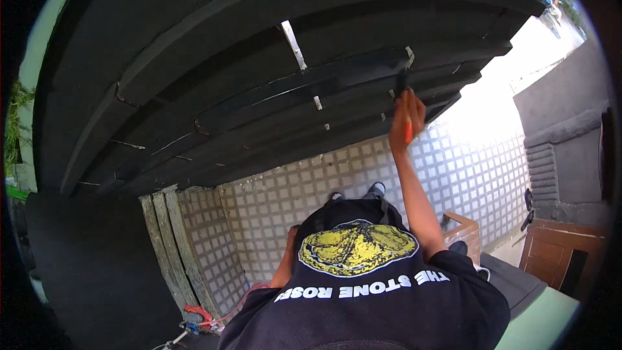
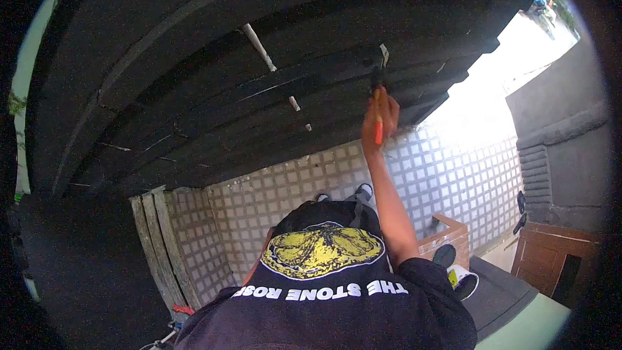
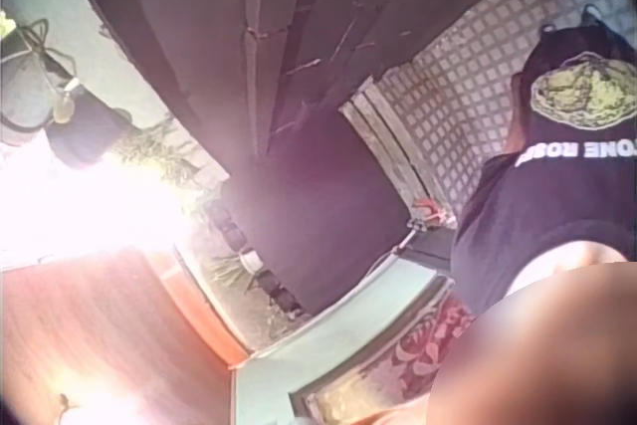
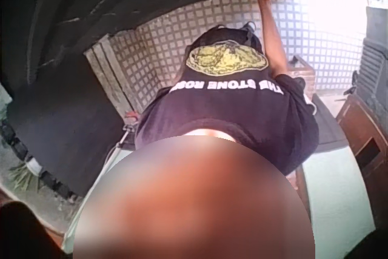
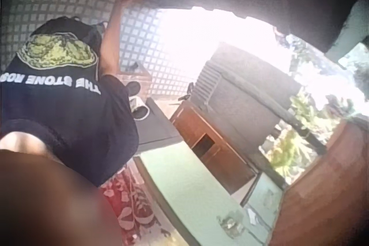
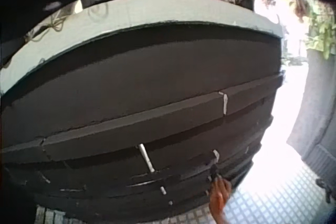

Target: The person is painting a dark slatted ceiling or overhang using a paintbrush.

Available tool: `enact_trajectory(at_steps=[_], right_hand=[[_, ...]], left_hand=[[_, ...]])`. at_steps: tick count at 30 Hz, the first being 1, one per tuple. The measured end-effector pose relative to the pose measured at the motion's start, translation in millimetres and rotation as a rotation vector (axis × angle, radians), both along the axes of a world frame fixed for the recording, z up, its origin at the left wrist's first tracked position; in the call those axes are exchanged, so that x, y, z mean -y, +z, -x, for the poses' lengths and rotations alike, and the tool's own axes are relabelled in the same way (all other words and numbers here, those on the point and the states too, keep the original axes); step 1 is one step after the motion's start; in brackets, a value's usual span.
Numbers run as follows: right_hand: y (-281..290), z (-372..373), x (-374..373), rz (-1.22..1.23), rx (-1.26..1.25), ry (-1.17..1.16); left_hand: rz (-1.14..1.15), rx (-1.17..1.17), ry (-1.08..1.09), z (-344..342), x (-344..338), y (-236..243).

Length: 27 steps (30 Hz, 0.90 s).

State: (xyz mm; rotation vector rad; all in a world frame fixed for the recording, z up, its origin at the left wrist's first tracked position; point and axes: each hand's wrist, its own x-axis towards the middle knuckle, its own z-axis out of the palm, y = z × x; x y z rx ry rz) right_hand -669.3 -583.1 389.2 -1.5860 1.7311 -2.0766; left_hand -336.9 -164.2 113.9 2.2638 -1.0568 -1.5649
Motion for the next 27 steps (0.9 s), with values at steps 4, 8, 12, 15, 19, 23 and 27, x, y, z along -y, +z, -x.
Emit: enact_trajectory(at_steps=[4,8,12,15,19,23,27], right_hand=[[-5.9,-36.9,-13.5,0.020,-0.271,0.548],[-27.2,-38.1,-46.1,-0.218,-0.301,0.636],[-83.7,21.3,-75.6,-0.458,0.016,0.454],[-147.3,95.5,-131.0,-0.552,-0.134,0.167],[-217.8,186.7,-262.0,-1.268,-0.058,-0.195],[-235.9,230.3,-385.0,-1.544,0.255,-0.439],[-223.3,232.8,-455.8,-1.650,0.401,-0.496]], left_hand=[[-0.021,-0.030,0.008,-2.0,14.8,2.6],[-0.051,-0.079,0.055,-4.4,49.8,10.2],[-0.180,-0.232,0.215,-18.6,92.4,3.9],[-0.140,-0.062,-0.146,-29.6,125.2,-16.0],[-0.284,-0.201,0.110,-23.5,160.6,-36.4],[-0.263,-0.111,0.048,18.1,195.2,-27.9],[-0.241,-0.079,-0.230,72.6,219.0,-0.1]])
